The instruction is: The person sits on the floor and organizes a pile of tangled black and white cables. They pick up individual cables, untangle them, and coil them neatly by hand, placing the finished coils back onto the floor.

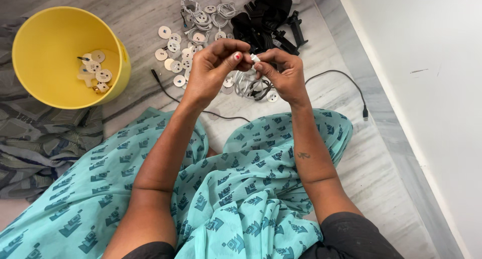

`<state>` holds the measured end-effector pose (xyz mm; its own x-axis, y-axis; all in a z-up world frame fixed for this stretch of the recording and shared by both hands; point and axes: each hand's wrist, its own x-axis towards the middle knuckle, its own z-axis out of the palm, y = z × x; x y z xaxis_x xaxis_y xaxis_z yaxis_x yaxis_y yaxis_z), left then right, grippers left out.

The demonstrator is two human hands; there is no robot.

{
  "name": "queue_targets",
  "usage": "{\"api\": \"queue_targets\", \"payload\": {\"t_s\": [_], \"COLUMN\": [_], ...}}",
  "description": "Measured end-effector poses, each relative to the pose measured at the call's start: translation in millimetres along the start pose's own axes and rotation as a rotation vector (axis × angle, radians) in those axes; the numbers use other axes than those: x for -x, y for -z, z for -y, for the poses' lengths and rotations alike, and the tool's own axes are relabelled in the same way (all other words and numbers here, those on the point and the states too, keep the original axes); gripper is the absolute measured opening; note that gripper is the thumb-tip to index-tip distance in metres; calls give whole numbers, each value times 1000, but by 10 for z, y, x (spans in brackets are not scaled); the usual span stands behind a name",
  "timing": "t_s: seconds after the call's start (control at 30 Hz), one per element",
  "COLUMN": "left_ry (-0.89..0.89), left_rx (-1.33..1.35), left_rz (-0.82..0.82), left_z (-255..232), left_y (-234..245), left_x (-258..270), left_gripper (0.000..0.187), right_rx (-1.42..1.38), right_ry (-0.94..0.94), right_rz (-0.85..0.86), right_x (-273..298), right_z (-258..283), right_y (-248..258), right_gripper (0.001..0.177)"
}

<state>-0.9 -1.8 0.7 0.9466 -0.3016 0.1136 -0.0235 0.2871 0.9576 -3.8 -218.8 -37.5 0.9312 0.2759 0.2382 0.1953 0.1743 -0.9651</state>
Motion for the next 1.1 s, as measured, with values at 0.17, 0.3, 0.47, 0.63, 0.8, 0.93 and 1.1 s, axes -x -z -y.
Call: {"api": "queue_targets", "payload": {"t_s": [0.17, 0.3, 0.47, 0.63, 0.8, 0.93, 1.1], "left_ry": [-17, -1, -1, -64, -95, -81, -63], "left_rx": [-39, -58, -14, 46, 50, 81, 91], "left_rz": [18, 20, 35, 78, 139, 155, 154], "left_z": [8, 23, 23, 9, -46, -95, -110], "left_y": [-95, -141, -188, -222, -183, -171, -170], "left_x": [-17, -14, -12, 21, 59, 59, 72], "left_gripper": [19, 17, 16, 17, 18, 19, 19], "right_rx": [-47, -62, -50, 179, 651, 920, 985], "right_ry": [62, 55, 58, 309, 681, 842, 873], "right_rz": [-29, -31, -43, -119, -244, -323, -349], "right_x": [-1, 5, 8, -17, -12, 35, 51], "right_z": [-20, -56, -59, 10, 121, 205, 249], "right_y": [53, 71, 57, -32, -100, -126, -151], "right_gripper": [12, 12, 11, 11, 16, 21, 23]}}
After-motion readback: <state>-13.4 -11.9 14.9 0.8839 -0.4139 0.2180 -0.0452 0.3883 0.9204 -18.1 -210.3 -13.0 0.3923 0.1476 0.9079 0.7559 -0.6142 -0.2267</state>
